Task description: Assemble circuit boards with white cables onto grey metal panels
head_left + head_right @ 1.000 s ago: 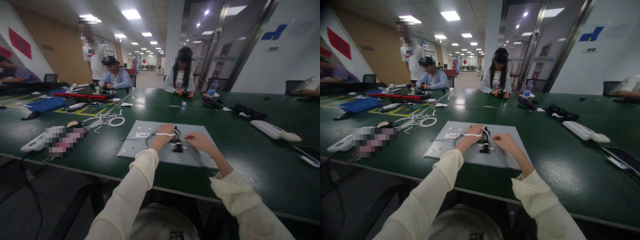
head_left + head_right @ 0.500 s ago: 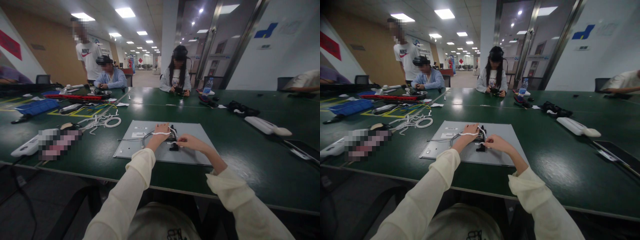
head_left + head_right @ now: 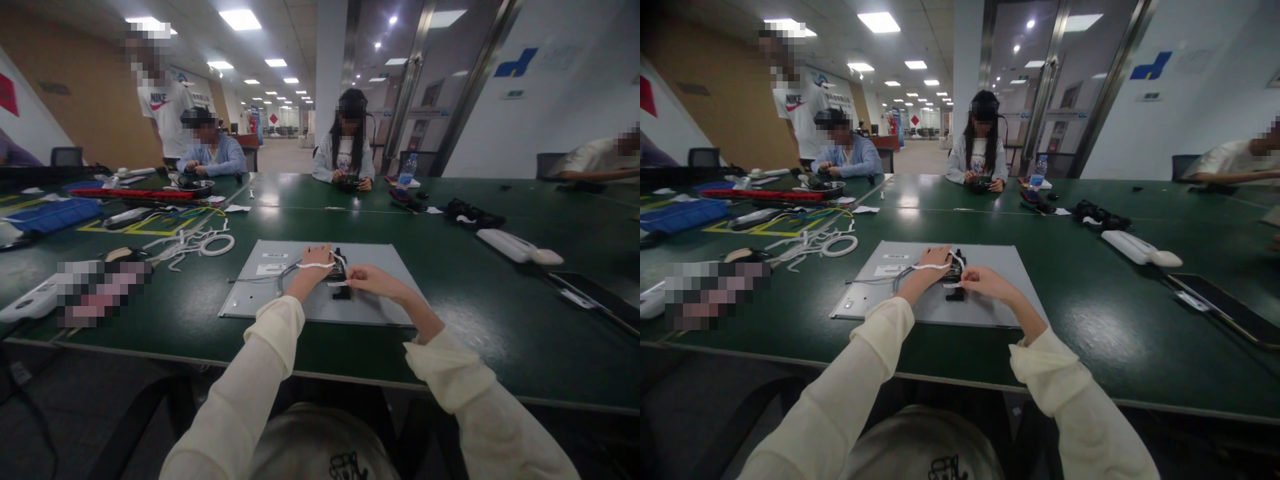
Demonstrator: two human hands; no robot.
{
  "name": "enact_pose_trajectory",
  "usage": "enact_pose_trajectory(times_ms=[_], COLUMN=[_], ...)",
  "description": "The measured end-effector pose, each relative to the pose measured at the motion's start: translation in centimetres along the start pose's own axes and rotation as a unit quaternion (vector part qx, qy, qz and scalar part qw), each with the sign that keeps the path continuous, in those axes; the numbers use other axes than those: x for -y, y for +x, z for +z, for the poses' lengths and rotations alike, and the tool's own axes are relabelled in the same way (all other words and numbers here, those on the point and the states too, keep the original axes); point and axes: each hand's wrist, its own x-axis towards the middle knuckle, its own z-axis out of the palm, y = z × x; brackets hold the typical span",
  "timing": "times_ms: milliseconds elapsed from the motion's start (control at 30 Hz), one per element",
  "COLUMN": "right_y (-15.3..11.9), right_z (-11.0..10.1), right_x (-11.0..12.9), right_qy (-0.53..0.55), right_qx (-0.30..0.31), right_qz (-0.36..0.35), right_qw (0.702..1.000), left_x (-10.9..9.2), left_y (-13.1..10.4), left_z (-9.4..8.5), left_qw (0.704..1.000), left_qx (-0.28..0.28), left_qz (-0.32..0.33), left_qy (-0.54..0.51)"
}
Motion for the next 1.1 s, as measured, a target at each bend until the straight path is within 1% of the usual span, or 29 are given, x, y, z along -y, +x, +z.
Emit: enact_pose_trajectory(times_ms=[67,167,267,333,400,467,500,567,667,733,800,867,933,1033,1100], right_y=[-0.1,-0.4,-0.8,-1.0,-1.2,-1.3,-1.3,-1.3,-1.4,-1.4,-1.5,-1.6,-1.6,-1.4,-1.0], right_z=[0.1,0.2,-0.1,-0.4,-0.6,-0.6,-0.6,-0.6,-0.7,-0.9,-1.0,-1.1,-1.0,-0.7,-0.4], right_x=[0.4,1.4,2.3,2.7,2.9,3.0,3.0,2.9,2.8,2.7,2.7,2.9,3.0,2.7,2.1], right_qy=[0.020,0.065,0.149,0.199,0.220,0.224,0.226,0.240,0.257,0.247,0.211,0.156,0.093,0.019,-0.036], right_qx=[-0.006,-0.032,-0.062,-0.083,-0.094,-0.087,-0.083,-0.080,-0.080,-0.078,-0.077,-0.076,-0.080,-0.089,-0.102], right_qz=[0.016,0.033,0.020,0.003,0.003,0.017,0.023,0.025,0.017,0.019,0.032,0.050,0.069,0.076,0.073], right_qw=[1.000,0.997,0.987,0.976,0.971,0.971,0.970,0.967,0.963,0.966,0.974,0.984,0.990,0.993,0.991], left_x=[0.0,-0.1,-0.2,-0.2,-0.2,-0.3,-0.3,-0.5,-0.8,-0.8,-0.5,-0.2,0.0,0.0,-0.3], left_y=[0.0,-0.1,-0.2,-0.1,0.1,0.2,0.2,-0.2,-1.6,-2.7,-3.6,-4.1,-4.5,-4.9,-5.1], left_z=[0.0,-0.1,-0.3,-0.5,-0.9,-1.5,-1.8,-2.6,-3.8,-4.2,-4.3,-4.1,-3.8,-3.0,-2.6], left_qw=[1.000,1.000,1.000,0.999,0.997,0.987,0.980,0.964,0.954,0.946,0.929,0.920,0.933,0.968,0.981], left_qx=[0.004,0.002,-0.009,-0.031,-0.065,-0.086,-0.082,-0.050,0.022,0.066,0.104,0.119,0.104,0.056,0.040], left_qz=[-0.004,-0.009,-0.009,-0.004,0.002,-0.003,-0.011,-0.020,0.017,0.037,0.047,0.049,0.043,0.044,0.052], left_qy=[-0.001,-0.002,0.000,-0.010,-0.052,-0.134,-0.181,-0.259,-0.297,-0.316,-0.353,-0.371,-0.342,-0.242,-0.182])
